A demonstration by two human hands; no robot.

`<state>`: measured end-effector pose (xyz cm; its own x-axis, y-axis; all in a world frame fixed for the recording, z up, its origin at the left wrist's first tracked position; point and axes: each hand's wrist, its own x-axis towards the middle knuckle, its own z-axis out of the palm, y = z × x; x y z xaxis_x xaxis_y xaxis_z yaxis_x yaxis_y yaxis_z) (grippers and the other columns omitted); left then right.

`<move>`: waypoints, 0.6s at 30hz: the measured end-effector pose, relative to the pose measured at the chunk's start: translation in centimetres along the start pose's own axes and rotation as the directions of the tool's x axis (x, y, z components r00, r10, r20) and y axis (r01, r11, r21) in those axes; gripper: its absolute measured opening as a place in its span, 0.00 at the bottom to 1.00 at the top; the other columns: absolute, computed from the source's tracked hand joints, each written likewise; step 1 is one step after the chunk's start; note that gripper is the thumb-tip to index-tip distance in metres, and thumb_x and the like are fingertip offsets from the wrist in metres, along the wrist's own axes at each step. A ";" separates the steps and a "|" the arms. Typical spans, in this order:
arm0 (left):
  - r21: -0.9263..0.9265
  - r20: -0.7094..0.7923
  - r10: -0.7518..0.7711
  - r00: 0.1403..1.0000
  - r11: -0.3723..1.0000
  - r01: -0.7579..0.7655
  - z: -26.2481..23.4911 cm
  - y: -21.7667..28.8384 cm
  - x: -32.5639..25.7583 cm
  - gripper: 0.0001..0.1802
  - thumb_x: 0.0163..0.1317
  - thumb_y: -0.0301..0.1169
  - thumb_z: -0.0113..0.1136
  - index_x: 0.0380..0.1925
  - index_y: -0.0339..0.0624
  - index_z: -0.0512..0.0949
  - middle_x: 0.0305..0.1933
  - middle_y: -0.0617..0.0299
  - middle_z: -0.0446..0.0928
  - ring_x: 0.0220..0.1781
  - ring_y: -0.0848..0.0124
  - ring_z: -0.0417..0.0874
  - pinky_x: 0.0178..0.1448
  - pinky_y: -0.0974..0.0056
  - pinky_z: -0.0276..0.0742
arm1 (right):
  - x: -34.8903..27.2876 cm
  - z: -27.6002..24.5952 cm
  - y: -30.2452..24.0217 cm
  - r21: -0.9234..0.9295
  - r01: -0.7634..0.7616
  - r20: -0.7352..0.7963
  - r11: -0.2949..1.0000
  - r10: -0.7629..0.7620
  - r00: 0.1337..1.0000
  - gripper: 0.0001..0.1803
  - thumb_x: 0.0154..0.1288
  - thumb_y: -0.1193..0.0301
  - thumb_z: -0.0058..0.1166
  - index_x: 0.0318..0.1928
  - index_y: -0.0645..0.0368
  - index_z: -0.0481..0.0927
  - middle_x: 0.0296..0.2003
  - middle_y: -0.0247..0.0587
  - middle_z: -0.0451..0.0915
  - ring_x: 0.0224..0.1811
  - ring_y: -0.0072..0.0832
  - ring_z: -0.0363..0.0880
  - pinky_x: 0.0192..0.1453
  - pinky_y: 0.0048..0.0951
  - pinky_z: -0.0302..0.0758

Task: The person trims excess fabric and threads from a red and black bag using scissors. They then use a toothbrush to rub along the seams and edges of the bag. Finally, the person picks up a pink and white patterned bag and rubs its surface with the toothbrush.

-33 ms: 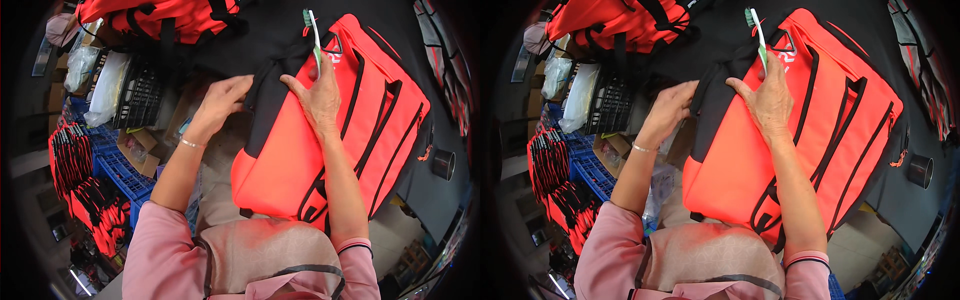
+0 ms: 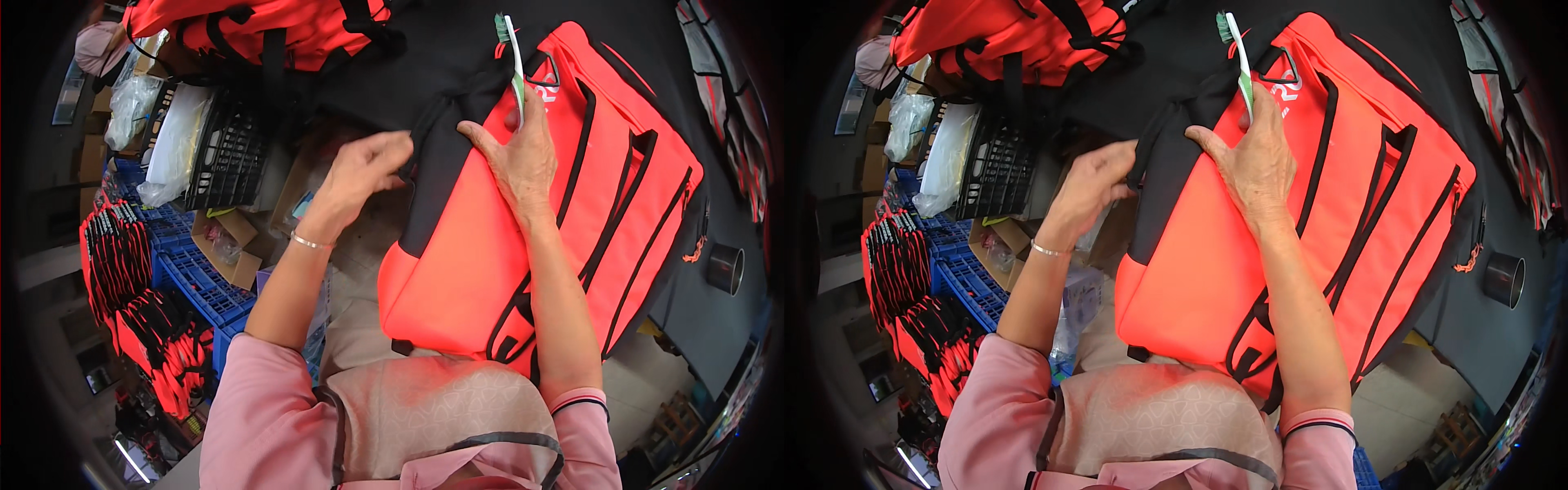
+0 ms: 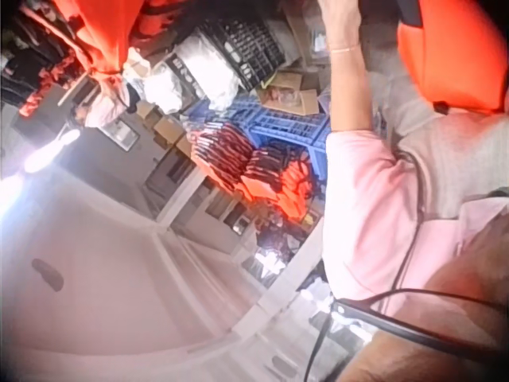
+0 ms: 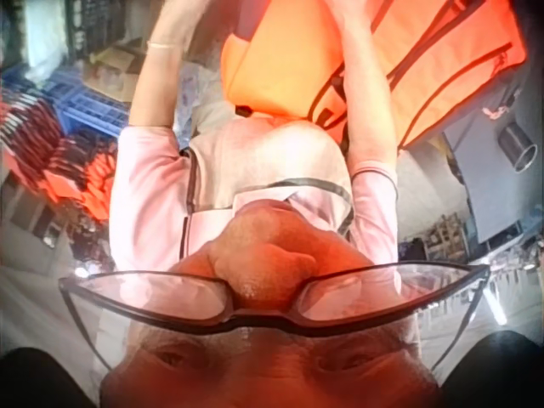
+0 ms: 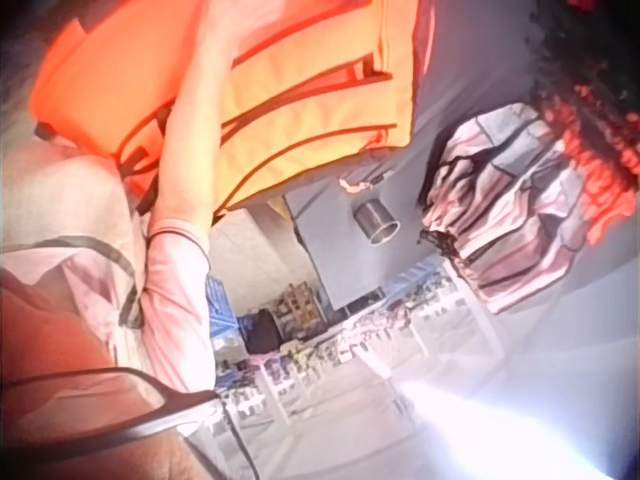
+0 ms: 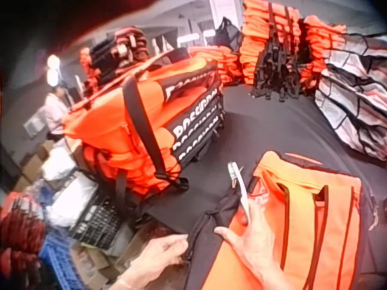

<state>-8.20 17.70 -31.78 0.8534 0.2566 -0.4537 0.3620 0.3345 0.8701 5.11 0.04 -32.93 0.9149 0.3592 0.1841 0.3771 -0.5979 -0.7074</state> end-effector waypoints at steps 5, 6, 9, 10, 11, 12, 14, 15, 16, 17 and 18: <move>-0.237 0.085 0.028 0.996 0.971 -0.007 -0.4 -3.4 -2.2 0.20 0.67 0.33 0.67 0.55 0.35 0.79 0.50 0.62 0.82 0.50 0.72 0.83 0.57 0.65 0.80 | 0.1 0.5 0.2 -0.002 0.052 -0.042 0.999 -0.052 0.998 0.50 0.46 0.50 0.78 0.66 0.53 0.67 0.47 0.36 0.78 0.42 0.30 0.80 0.39 0.37 0.80; -0.276 0.063 0.065 0.996 0.960 -0.045 0.1 -3.6 -2.1 0.19 0.67 0.31 0.68 0.54 0.35 0.79 0.49 0.62 0.82 0.50 0.72 0.83 0.58 0.65 0.80 | 0.0 0.5 0.2 -0.002 0.036 -0.031 0.999 -0.036 0.999 0.50 0.46 0.50 0.78 0.66 0.54 0.67 0.46 0.36 0.78 0.42 0.30 0.80 0.38 0.37 0.80; -0.522 0.059 0.083 0.995 0.852 -0.040 1.0 -4.7 -1.9 0.18 0.65 0.27 0.69 0.53 0.36 0.79 0.49 0.61 0.82 0.50 0.72 0.84 0.58 0.65 0.81 | 0.2 0.3 0.0 0.009 0.038 -0.033 0.999 -0.037 0.999 0.50 0.45 0.51 0.79 0.65 0.54 0.68 0.43 0.36 0.78 0.40 0.31 0.80 0.38 0.37 0.79; -0.540 0.029 0.102 0.994 0.839 -0.071 1.4 -4.9 -1.9 0.18 0.64 0.26 0.69 0.52 0.36 0.79 0.48 0.60 0.82 0.50 0.73 0.84 0.58 0.66 0.81 | 0.1 0.4 0.2 0.016 0.062 -0.055 0.998 -0.061 0.997 0.49 0.45 0.50 0.79 0.65 0.54 0.68 0.42 0.36 0.77 0.38 0.31 0.79 0.38 0.38 0.79; -0.556 -0.002 0.121 0.993 0.825 -0.102 1.9 -4.9 -2.1 0.17 0.63 0.24 0.70 0.51 0.36 0.78 0.48 0.60 0.82 0.50 0.73 0.83 0.57 0.66 0.81 | 0.1 0.5 0.2 0.023 0.087 -0.076 0.996 -0.085 0.993 0.49 0.45 0.50 0.79 0.65 0.54 0.68 0.41 0.36 0.77 0.37 0.31 0.79 0.37 0.38 0.79; -0.571 -0.034 0.139 0.990 0.810 -0.133 2.3 -4.9 -2.1 0.17 0.62 0.23 0.70 0.51 0.37 0.78 0.47 0.60 0.82 0.50 0.73 0.83 0.57 0.67 0.81 | 0.1 0.5 0.2 0.033 0.052 -0.055 0.998 -0.051 0.997 0.49 0.46 0.51 0.79 0.65 0.54 0.68 0.39 0.35 0.76 0.36 0.31 0.79 0.37 0.37 0.79; -0.389 -0.123 0.229 0.966 0.884 -0.259 3.3 -4.7 -2.1 0.16 0.60 0.21 0.70 0.47 0.36 0.77 0.46 0.58 0.82 0.48 0.74 0.84 0.54 0.69 0.82 | 0.2 0.0 -0.2 0.036 -0.012 -0.006 0.999 0.012 1.000 0.48 0.46 0.51 0.79 0.64 0.55 0.69 0.36 0.35 0.75 0.34 0.31 0.78 0.37 0.36 0.78; -0.288 -0.160 0.279 0.947 0.904 -0.315 3.6 -4.4 -2.2 0.16 0.59 0.20 0.71 0.46 0.36 0.77 0.45 0.58 0.82 0.47 0.74 0.84 0.53 0.69 0.82 | 0.2 0.1 0.1 0.056 0.011 -0.019 0.998 -0.010 1.000 0.47 0.48 0.52 0.78 0.64 0.55 0.69 0.35 0.35 0.75 0.33 0.29 0.77 0.36 0.35 0.77; -0.153 -0.174 0.301 0.938 0.932 -0.327 3.9 -3.9 -2.4 0.16 0.59 0.19 0.71 0.45 0.36 0.76 0.44 0.57 0.82 0.46 0.75 0.84 0.52 0.70 0.82 | 0.4 0.2 0.5 0.073 0.035 -0.032 0.997 -0.033 0.999 0.45 0.50 0.53 0.78 0.64 0.56 0.69 0.34 0.34 0.74 0.31 0.28 0.76 0.35 0.34 0.76; -0.016 -0.184 0.324 0.928 0.943 -0.332 4.2 -3.4 -2.6 0.16 0.58 0.19 0.71 0.44 0.36 0.75 0.44 0.57 0.82 0.44 0.75 0.84 0.50 0.70 0.82 | 0.5 0.2 0.8 0.089 0.059 -0.046 0.994 -0.055 0.997 0.44 0.51 0.53 0.77 0.63 0.57 0.70 0.33 0.34 0.73 0.30 0.26 0.75 0.34 0.32 0.75; 0.121 -0.192 0.347 0.918 0.937 -0.329 4.3 -3.1 -2.7 0.17 0.57 0.19 0.71 0.44 0.35 0.75 0.43 0.57 0.82 0.42 0.75 0.84 0.49 0.70 0.83 | 0.6 0.1 0.9 0.167 0.021 -0.025 0.986 -0.017 1.000 0.42 0.53 0.55 0.77 0.63 0.57 0.70 0.32 0.33 0.73 0.29 0.24 0.73 0.34 0.31 0.73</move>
<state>-10.01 12.06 -32.46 0.8373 0.5255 -0.1512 0.1037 0.1189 0.9875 6.04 -0.25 -33.51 0.9117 0.3511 0.2134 0.3670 -0.4624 -0.8072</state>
